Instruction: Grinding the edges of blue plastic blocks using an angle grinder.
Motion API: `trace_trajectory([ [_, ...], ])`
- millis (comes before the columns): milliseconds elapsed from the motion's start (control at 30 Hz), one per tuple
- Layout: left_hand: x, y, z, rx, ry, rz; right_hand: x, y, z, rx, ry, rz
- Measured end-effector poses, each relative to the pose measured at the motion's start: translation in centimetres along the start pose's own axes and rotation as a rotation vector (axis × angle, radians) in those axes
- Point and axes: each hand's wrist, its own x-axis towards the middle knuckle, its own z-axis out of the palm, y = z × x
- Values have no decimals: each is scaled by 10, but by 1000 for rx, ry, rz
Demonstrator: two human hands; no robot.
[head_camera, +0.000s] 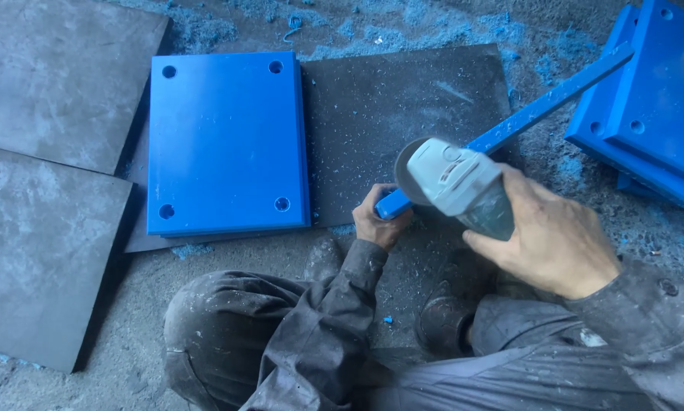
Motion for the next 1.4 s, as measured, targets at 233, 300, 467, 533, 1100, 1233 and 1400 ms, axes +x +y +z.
trace_trajectory([
  [233, -2, -1, -4, 42, -23, -83, 3, -8, -7, -14, -18, 23],
  [300, 1, 0, -2, 15, -10, -44, 4, -11, -7, -9, -6, 3],
  [467, -1, -17, -2, 11, 0, -41, 5, -12, 3, 29, -10, -30],
  [533, -1, -18, -3, 49, 2, -38, 7, -11, 3, 10, 29, -34],
  [1100, 1, 5, -18, 26, -36, -65, 33, 59, -1, 38, -104, 79],
  [1233, 2, 9, -18, 33, -13, 5, 77, 161, 3, -40, 157, 112],
  [1400, 6, -2, -16, 31, -4, -6, 77, 151, 2, -89, 143, 250],
])
